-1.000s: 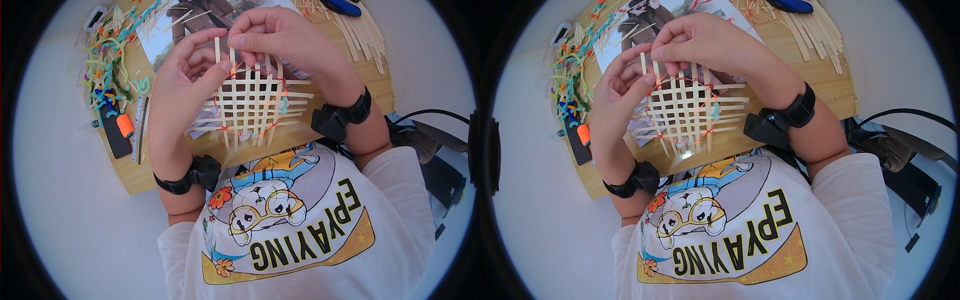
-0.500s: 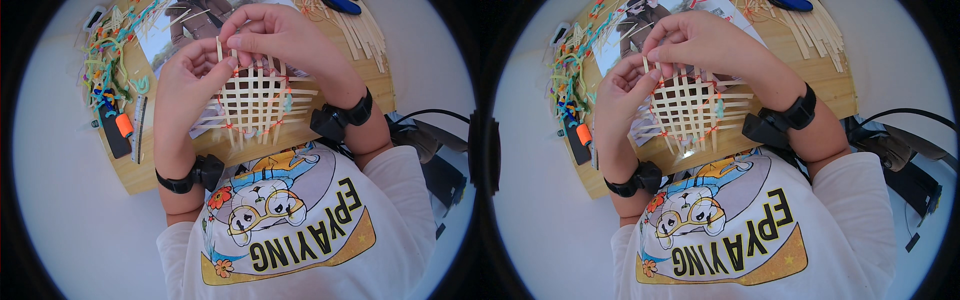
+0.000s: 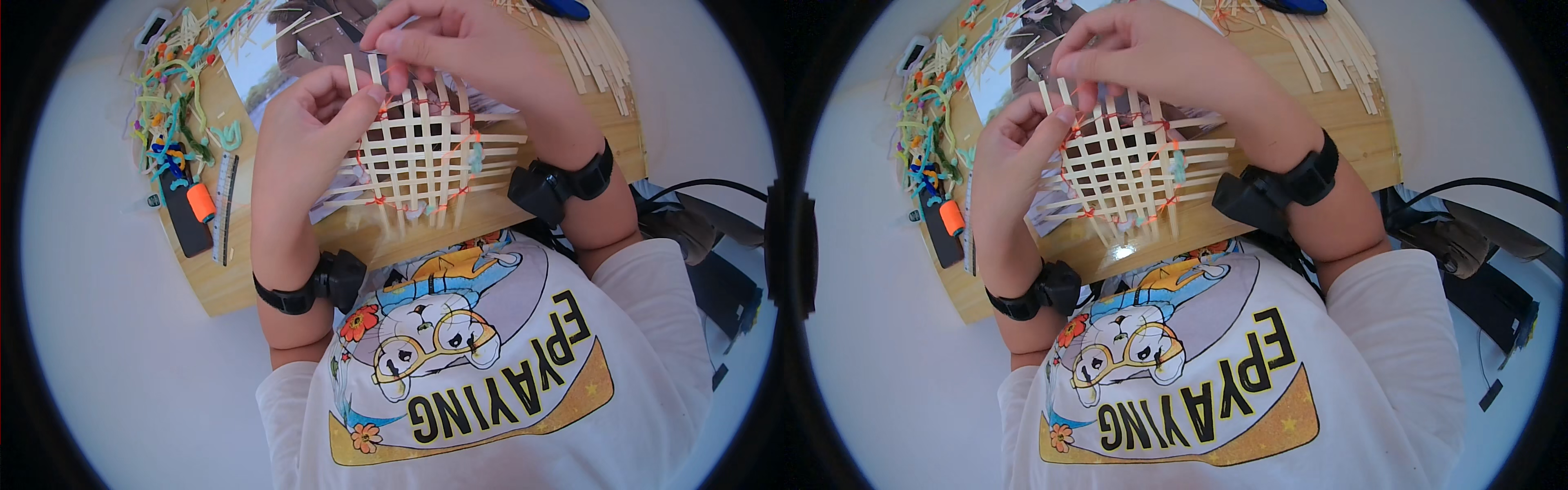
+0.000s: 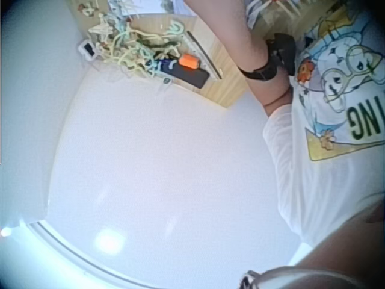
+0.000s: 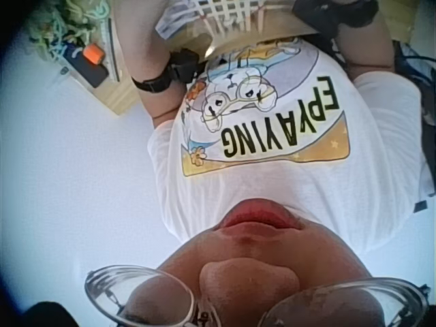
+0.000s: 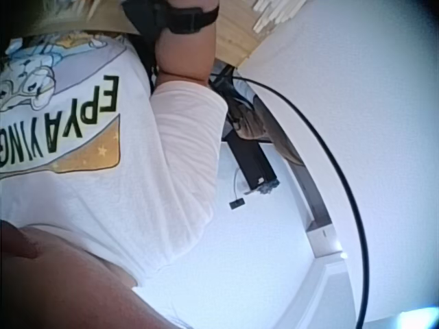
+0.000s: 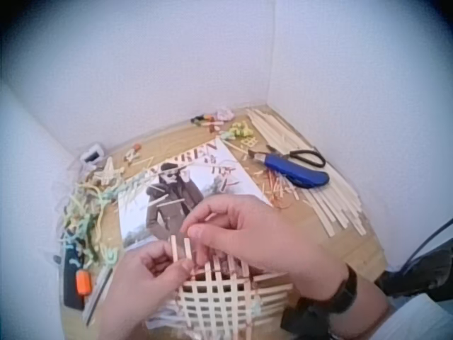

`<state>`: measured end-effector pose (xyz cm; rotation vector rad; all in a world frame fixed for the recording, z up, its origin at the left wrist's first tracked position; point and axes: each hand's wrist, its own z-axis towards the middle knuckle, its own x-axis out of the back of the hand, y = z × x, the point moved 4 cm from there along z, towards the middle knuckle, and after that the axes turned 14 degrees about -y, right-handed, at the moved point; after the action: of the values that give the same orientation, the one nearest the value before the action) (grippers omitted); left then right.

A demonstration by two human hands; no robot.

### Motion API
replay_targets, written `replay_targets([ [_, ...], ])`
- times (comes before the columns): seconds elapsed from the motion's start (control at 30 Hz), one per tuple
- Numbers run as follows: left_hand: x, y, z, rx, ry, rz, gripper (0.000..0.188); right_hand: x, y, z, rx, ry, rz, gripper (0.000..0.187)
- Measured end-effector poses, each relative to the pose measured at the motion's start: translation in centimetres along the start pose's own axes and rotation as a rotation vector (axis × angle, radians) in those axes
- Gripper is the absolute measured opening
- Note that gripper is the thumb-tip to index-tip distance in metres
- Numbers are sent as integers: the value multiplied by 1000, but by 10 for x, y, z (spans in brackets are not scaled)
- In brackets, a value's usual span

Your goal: The recorder is weaving thin wooden or bamboo strips together using orange thread to create a decorative lattice item.

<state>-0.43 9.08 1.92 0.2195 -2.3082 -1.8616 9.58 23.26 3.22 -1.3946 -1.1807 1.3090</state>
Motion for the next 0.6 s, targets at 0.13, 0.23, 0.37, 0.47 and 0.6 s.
replay_targets([
  [0.13,1,4,-3,15,32,2,15,20,-6,-3,-48,180,-80,15],
  [0.23,2,5,-4,-36,7,-87,14,24,-2,-2,-75,184,-179,16],
  [0.37,2,7,-6,-46,-32,-138,13,18,19,8,-118,-176,-94,17],
  [0.47,3,10,-7,-88,-44,-142,12,25,25,8,-105,-254,122,16],
  [0.6,5,16,-9,-129,-74,-125,12,33,38,18,27,-247,93,21],
])
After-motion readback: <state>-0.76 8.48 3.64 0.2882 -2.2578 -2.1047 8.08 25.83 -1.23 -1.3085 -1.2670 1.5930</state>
